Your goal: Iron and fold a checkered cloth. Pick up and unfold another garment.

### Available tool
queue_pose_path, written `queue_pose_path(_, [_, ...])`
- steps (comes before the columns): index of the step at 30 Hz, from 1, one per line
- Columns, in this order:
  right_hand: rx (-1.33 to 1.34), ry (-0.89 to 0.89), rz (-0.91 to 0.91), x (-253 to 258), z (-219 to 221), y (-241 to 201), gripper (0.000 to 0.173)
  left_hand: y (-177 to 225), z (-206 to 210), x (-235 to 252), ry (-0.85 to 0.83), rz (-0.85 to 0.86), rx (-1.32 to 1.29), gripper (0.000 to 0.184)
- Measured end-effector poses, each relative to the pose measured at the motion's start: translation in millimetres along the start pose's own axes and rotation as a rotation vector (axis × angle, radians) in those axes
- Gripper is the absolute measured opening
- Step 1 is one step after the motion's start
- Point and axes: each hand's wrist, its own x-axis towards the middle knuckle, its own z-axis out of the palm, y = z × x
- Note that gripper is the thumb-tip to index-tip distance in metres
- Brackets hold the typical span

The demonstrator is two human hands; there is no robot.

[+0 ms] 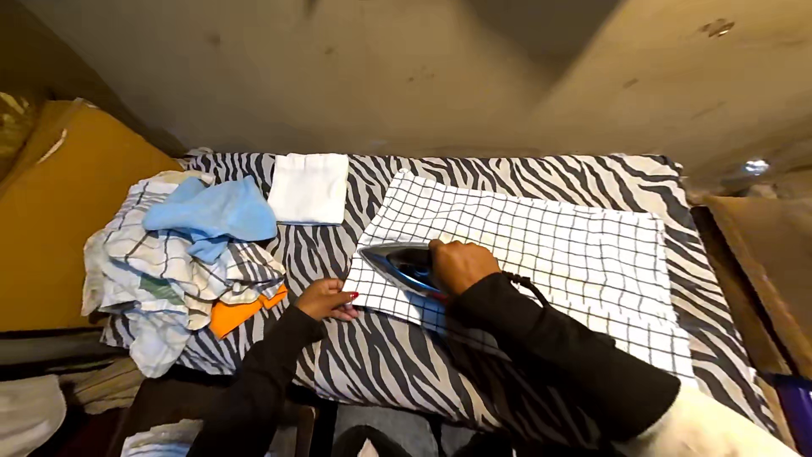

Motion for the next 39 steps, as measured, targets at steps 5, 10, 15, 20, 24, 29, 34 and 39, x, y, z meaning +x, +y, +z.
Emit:
queue_pose_path(5, [-0.027,-0.052,-0.035,-6.3,0.3,-11.7,0.029,-10.1,0.7,-2.1,0.18,-0.012,0.103,0.021])
queue_pose_path(10, [0.017,-0.098,-0.069,-4.8,0.0,-34.9,0.03,-18.4,-1.1,-28.8,0.33,0.072,0.34,0.027])
queue_pose_path(15, [0.037,-0.18,-0.206,-18.3,11.4,-72.6,0.033,-16.8,-23.0,-99.4,0.647,0.311,0.413,0.023])
queue_pose_path(20, [0.139,-0.185,-0.346,-34.3,24.3,-110.8,0.032,30.5,-19.4,-105.9,0.72,0.61,0.472,0.022])
queue_pose_path(24, [0.178,-0.154,-0.23,-38.4,13.9,-63.0,0.034,78.3,-6.1,-51.7,0.464,0.511,0.764,0.03])
queue_pose_path(29, [0.173,0.08,0.25,-43.0,2.3,104.6,0.04,119.0,16.6,60.6,0.272,0.238,0.954,0.045])
queue_pose_path(34, [-0.01,0.194,0.347,-55.2,-4.1,226.1,0.036,162.6,48.4,137.6,0.187,0.245,0.595,0.046])
queue_pose_path(39, [0.019,0.211,0.384,-20.4,-28.2,226.5,0.035,165.9,37.4,189.4,0.389,0.446,0.594,0.031])
